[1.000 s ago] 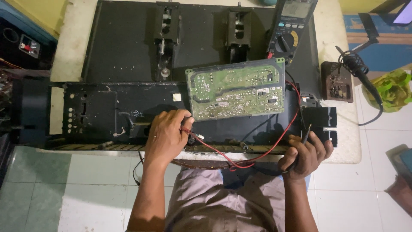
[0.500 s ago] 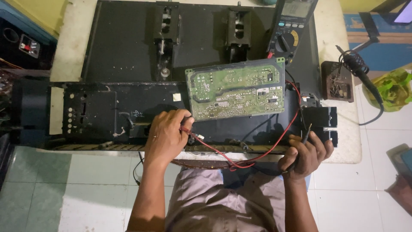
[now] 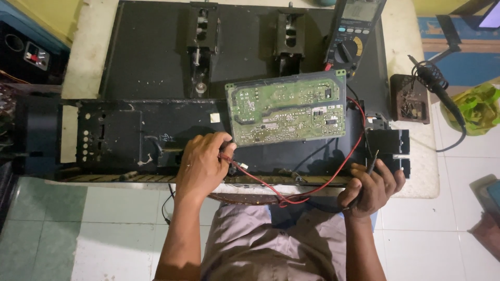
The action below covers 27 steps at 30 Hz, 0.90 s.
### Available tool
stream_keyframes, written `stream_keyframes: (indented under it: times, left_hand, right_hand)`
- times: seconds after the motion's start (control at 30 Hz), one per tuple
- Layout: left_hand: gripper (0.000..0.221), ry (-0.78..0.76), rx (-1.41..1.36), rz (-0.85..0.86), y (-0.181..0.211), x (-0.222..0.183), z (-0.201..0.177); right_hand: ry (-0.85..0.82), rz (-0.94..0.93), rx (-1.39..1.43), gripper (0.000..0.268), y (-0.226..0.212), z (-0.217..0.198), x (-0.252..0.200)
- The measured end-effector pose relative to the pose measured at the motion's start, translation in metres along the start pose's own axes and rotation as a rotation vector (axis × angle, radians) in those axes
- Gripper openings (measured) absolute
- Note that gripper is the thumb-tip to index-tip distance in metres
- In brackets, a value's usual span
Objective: Testing a power supply circuit board using a digital multimeter to diagnose faults
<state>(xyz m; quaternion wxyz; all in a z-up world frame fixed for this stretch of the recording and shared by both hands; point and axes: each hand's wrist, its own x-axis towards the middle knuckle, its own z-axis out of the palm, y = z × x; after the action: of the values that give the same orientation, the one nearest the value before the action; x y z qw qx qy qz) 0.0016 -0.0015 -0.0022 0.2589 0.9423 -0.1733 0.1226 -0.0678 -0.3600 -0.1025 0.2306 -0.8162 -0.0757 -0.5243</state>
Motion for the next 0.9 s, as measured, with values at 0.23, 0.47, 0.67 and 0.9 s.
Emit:
stream_keyframes:
  times: [0.23,0.47,0.67,0.9]
  left_hand:
    - [0.020,0.013,-0.019,0.006,-0.0008,-0.0006,-0.0005]
    - [0.021,0.010,-0.002,0.009,-0.0009,-0.0007,0.0013]
    - [0.021,0.007,0.002,0.004,-0.0014,-0.0011,0.0014]
    - [0.021,0.020,0.012,0.011,-0.0006,-0.0012,0.0010]
  right_hand:
    - [0.003,0.002,-0.017,0.034,0.0035,0.0004,-0.0040]
    - [0.005,0.001,-0.010,0.034,0.0016,0.0004,-0.0021]
    - [0.006,0.010,-0.002,0.034,-0.0009,0.0000,-0.0003]
    - [0.001,0.003,-0.005,0.035,0.0014,-0.0004,-0.0022]
